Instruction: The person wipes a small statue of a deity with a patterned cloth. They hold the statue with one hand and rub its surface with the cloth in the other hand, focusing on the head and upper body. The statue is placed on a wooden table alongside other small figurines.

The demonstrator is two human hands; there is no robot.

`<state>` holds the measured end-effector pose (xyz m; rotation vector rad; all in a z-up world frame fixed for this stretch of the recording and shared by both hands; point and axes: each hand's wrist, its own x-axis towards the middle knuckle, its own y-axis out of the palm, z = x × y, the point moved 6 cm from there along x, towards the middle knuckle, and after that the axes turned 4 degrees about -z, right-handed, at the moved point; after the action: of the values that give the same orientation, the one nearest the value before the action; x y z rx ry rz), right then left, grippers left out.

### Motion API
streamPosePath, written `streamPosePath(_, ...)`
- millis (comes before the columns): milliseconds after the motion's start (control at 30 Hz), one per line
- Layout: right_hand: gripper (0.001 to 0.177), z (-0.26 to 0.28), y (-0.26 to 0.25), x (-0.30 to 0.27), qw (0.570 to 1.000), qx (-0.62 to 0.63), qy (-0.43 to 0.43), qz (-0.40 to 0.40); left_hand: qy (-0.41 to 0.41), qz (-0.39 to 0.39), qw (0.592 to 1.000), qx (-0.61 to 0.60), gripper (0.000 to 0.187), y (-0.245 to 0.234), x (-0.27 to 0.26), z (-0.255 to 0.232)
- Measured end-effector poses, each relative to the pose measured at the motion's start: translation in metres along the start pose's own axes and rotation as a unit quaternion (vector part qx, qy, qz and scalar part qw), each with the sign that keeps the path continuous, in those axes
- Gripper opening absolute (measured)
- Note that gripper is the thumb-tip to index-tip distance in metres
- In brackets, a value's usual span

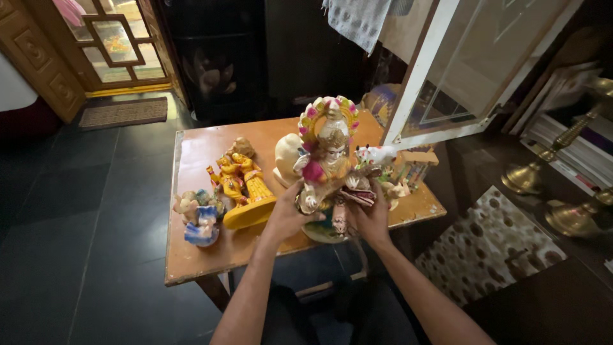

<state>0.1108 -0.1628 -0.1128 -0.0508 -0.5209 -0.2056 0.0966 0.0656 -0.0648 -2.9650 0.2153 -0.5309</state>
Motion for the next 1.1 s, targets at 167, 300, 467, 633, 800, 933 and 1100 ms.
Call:
streamPosePath(167, 0.067, -0.011, 0.012, 0.013, 0.998, 0.067, 0.02, 0.006, 0.002, -0.002, 1.0, 0.018, 0.097, -0.005, 0.014, 0.012)
streamPosePath(300, 0.065, -0.007, 0.02, 0.018, 0.995, 0.094, 0.028, 0.012, -0.007, -0.005, 1.0, -0.004, 0.095, -0.006, 0.026, 0.03)
streamPosePath(467, 0.064, -0.007, 0.025, 0.029, 0.999, 0.05, 0.001, 0.008, -0.021, -0.005, 1.0, -0.019, 0.097, -0.006, 0.032, 0.039)
streamPosePath(633, 0.069, -0.003, 0.017, 0.029, 0.999, -0.016, 0.038, 0.022, -0.012, -0.039, 0.998, 0.042, 0.111, -0.008, 0.032, 0.024)
streamPosePath(800, 0.035, 0.003, -0.034, 0.01, 0.955, -0.22, 0.199, -0.021, -0.055, -0.078, 0.993, 0.075, 0.124, -0.01, 0.021, -0.01)
streamPosePath(933, 0.032, 0.025, -0.059, 0.006, 0.975, -0.13, 0.156, -0.091, -0.033, -0.118, 0.988, 0.094, 0.136, -0.011, 0.029, -0.027)
streamPosePath(1100, 0.03, 0.05, -0.065, 0.026, 0.934, 0.248, 0.198, -0.165, 0.115, -0.178, 0.97, 0.121, 0.139, -0.004, 0.041, -0.048)
